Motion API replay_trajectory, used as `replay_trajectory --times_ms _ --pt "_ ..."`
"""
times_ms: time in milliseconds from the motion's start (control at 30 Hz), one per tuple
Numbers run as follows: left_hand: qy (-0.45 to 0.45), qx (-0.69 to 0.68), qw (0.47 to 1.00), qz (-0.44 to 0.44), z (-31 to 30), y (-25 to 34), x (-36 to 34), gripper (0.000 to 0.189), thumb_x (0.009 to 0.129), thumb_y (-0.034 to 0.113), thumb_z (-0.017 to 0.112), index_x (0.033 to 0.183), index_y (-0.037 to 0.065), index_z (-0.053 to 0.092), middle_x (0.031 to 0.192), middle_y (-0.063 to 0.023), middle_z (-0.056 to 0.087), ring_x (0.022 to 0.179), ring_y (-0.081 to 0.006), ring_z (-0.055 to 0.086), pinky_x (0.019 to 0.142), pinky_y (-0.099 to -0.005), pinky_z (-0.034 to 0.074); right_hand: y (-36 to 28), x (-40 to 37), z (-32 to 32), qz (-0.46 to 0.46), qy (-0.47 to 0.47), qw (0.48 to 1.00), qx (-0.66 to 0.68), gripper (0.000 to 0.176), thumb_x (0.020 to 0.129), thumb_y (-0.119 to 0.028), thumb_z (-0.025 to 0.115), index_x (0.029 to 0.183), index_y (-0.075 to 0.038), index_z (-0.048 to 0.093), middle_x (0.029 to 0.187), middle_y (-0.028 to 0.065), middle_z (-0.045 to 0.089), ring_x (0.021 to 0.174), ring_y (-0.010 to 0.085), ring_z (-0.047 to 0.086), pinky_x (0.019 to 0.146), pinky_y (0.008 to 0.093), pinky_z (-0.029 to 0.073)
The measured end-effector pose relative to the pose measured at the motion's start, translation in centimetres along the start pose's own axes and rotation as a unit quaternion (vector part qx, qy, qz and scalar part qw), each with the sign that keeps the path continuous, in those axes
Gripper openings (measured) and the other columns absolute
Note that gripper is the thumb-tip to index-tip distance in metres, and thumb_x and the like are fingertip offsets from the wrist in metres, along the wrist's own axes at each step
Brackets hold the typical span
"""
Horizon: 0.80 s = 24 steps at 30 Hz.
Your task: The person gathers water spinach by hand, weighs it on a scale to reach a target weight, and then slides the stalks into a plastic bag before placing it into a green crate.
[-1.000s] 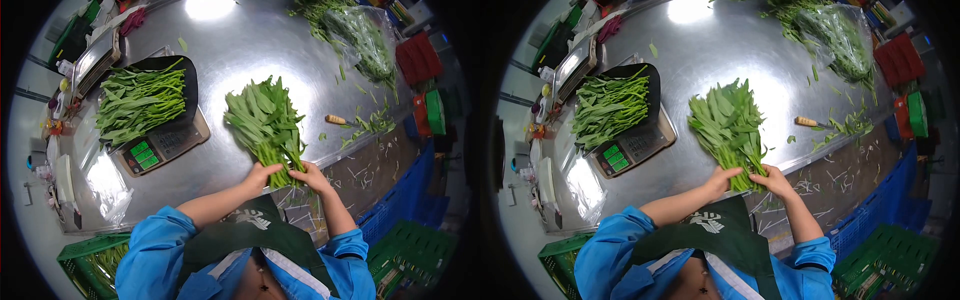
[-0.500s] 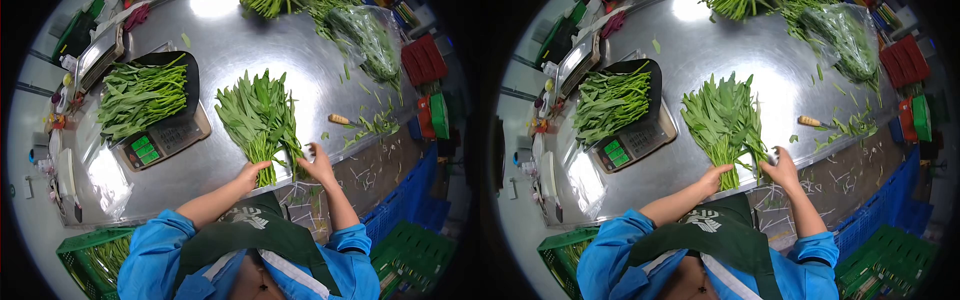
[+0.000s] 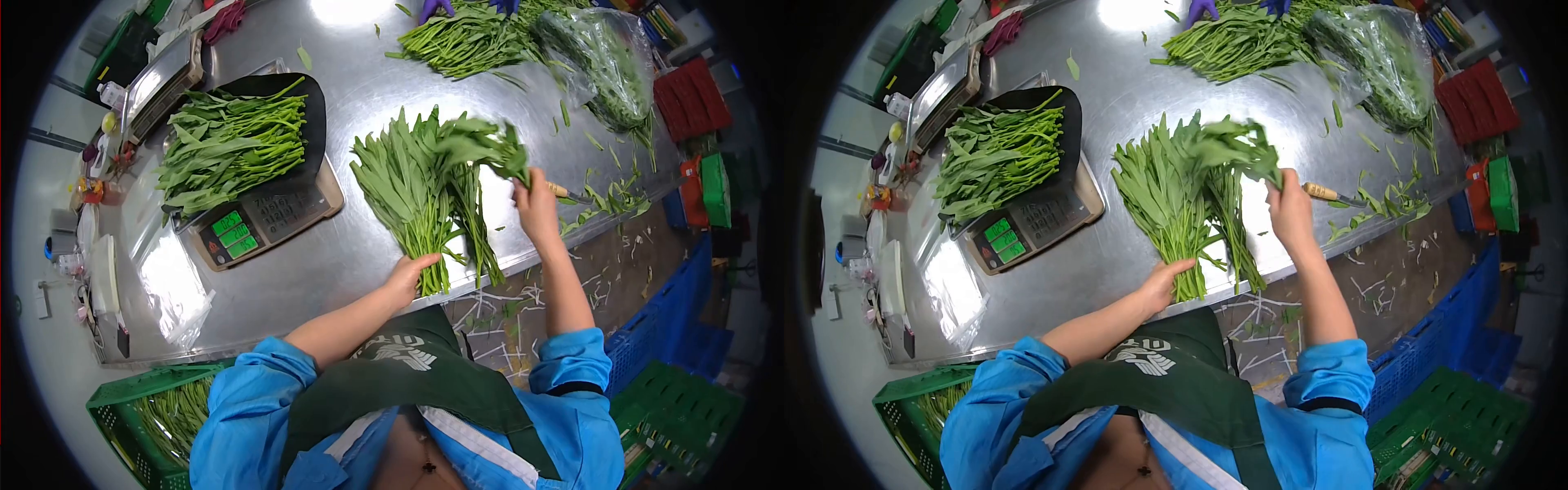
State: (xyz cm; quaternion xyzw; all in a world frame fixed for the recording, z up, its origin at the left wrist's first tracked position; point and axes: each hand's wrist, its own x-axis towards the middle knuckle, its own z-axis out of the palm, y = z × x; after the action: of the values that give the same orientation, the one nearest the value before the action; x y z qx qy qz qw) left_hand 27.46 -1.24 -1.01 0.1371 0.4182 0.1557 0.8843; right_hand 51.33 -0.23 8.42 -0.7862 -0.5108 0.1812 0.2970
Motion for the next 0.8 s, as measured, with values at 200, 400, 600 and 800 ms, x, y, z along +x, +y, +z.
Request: replay_trajectory --times_ms 200,400,600,800 --pt "0.001 0.000 1.000 0.012 -0.3 -0.4 0.7 0.035 0.077 0.013 0.061 0.108 0.000 0.050 0.099 -0.0107 0.059 0.088 -0.0210 0.058 0.078 -0.0356 0.049 1.5 -8.0 4.4 0.077 -0.178 0.959 -0.209 0.054 0.068 -0.035 0.070 0.101 0.000 0.044 0.090 0.0241 0.058 0.087 0.0405 0.055 0.076 0.0453 0.044" --pt "0.003 0.020 1.000 0.001 0.4 -1.3 0.8 0.038 0.076 0.018 0.063 0.107 0.002 0.051 0.099 -0.0096 0.060 0.088 -0.0204 0.058 0.078 -0.0347 0.048 4.8 -7.2 1.2 0.226 -0.019 0.946 0.231 0.018 0.081 -0.014 0.057 0.091 -0.002 0.048 0.076 0.0076 0.056 0.060 0.0171 0.053 0.055 0.0300 0.045" --pt "-0.103 0.221 0.968 0.053 2.1 -0.1 -1.0 0.065 0.075 0.034 0.066 0.122 -0.002 0.039 0.112 -0.0133 0.052 0.102 -0.0214 0.049 0.089 -0.0320 0.037 -9.6 0.5 -2.7 -0.059 0.196 0.862 0.464 0.012 0.088 -0.017 0.051 0.090 -0.005 0.047 0.074 0.0013 0.050 0.059 0.0084 0.045 0.056 0.0244 0.041" --pt "-0.106 0.499 0.850 0.131 -4.0 0.4 -4.9 0.080 0.071 0.033 0.069 0.129 -0.005 0.029 0.113 -0.0249 0.051 0.099 -0.0284 0.054 0.086 -0.0319 0.041 -25.6 9.1 14.0 -0.368 0.095 0.852 0.361 0.018 0.080 -0.003 0.050 0.098 -0.004 0.047 0.082 0.0089 0.051 0.080 0.0215 0.047 0.073 0.0360 0.038"
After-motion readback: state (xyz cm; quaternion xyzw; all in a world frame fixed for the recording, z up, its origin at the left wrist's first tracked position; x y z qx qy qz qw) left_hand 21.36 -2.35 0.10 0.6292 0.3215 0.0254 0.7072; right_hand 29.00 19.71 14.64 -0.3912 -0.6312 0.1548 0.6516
